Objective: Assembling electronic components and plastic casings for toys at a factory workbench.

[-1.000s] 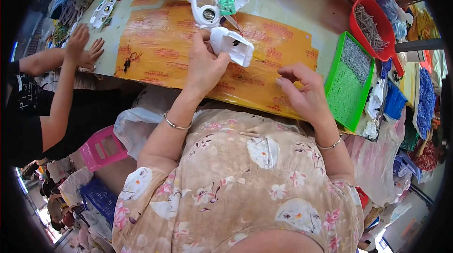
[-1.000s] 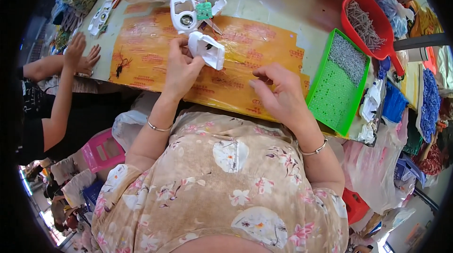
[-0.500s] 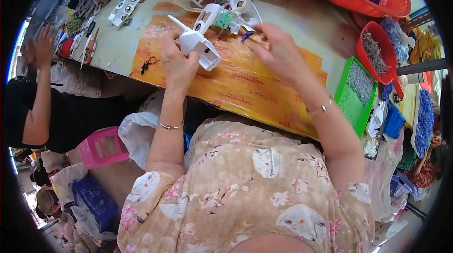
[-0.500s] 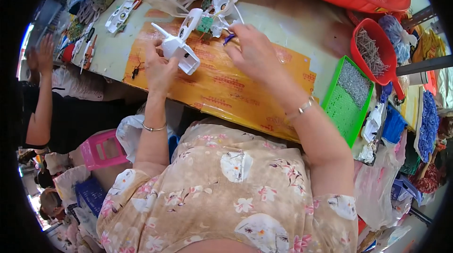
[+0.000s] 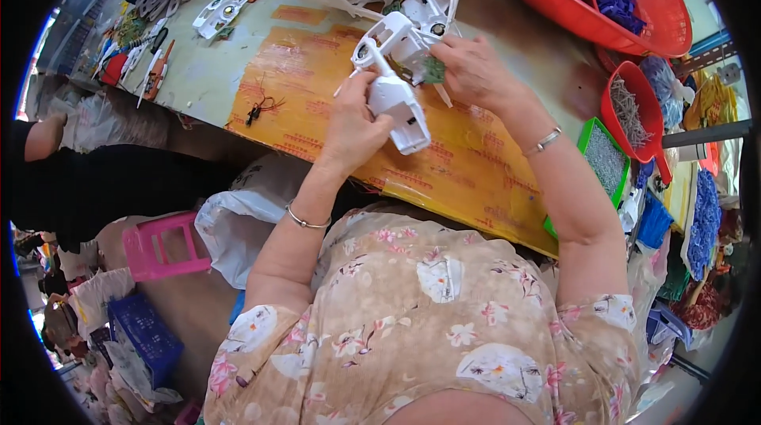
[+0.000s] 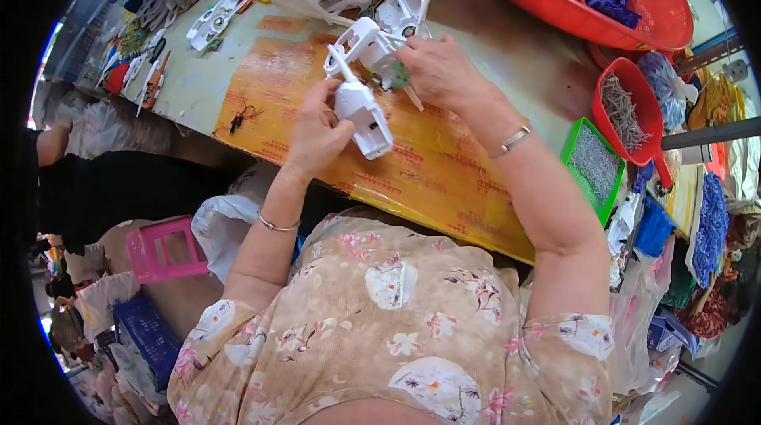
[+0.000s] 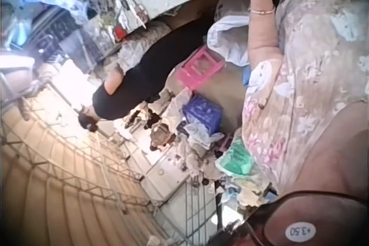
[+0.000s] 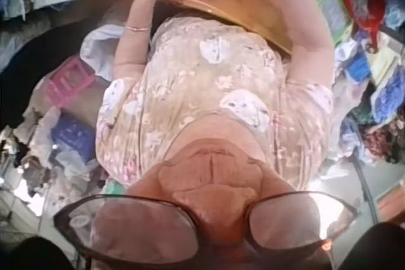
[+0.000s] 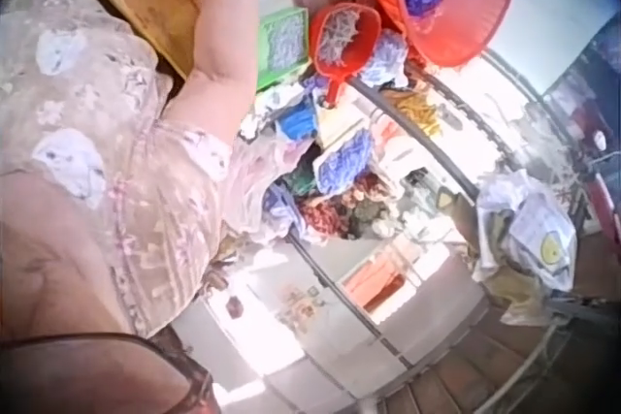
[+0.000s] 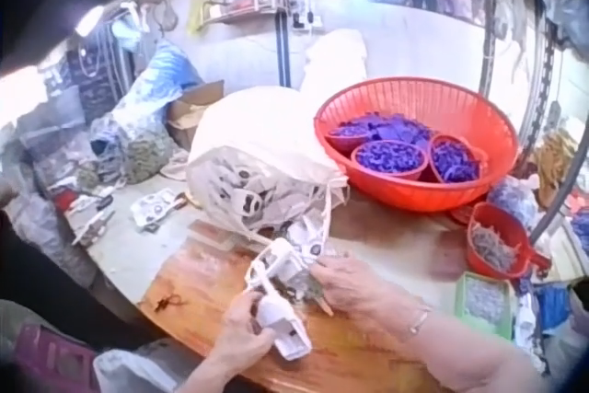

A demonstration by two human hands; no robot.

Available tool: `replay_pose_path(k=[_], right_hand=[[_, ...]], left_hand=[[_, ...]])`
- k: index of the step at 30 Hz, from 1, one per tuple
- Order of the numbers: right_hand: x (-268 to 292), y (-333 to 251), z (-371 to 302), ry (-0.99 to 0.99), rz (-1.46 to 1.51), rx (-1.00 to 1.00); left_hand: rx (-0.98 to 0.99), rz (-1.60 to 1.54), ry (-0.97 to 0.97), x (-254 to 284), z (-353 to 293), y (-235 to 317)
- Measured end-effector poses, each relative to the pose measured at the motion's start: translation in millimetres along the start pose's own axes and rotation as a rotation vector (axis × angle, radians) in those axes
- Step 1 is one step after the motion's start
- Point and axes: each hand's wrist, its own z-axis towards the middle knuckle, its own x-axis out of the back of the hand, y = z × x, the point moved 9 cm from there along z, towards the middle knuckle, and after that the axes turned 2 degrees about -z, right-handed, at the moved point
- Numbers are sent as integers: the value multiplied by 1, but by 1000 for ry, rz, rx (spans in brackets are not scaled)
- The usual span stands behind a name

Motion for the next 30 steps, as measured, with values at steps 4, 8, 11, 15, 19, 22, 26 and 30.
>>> replay_pose_path(k=[4,8,11,15,19,22,26,30], right_hand=[[29,-1,-17,93,13,64],[48,16,-18,304,315,-26],[17,66,-13,240,507,-378],[-19,103,6,210,648,-576],[-37,115,25,213,875,-724],[-44,114,40,181,905,-688],[-26,101,40,269,1279,-678],[-11,115,22,271,885,-683]], left_hand=[[-18,-16,-85,-31,0,17],[-104,207,-25,-39,13,11],[-51,249,-53,-36,15,10],[-118,359,119,-1,31,33],[-484,463,198,6,69,60],[-482,654,-43,-29,102,42],[-410,792,-203,-59,123,17],[-402,823,-301,-74,124,15]])
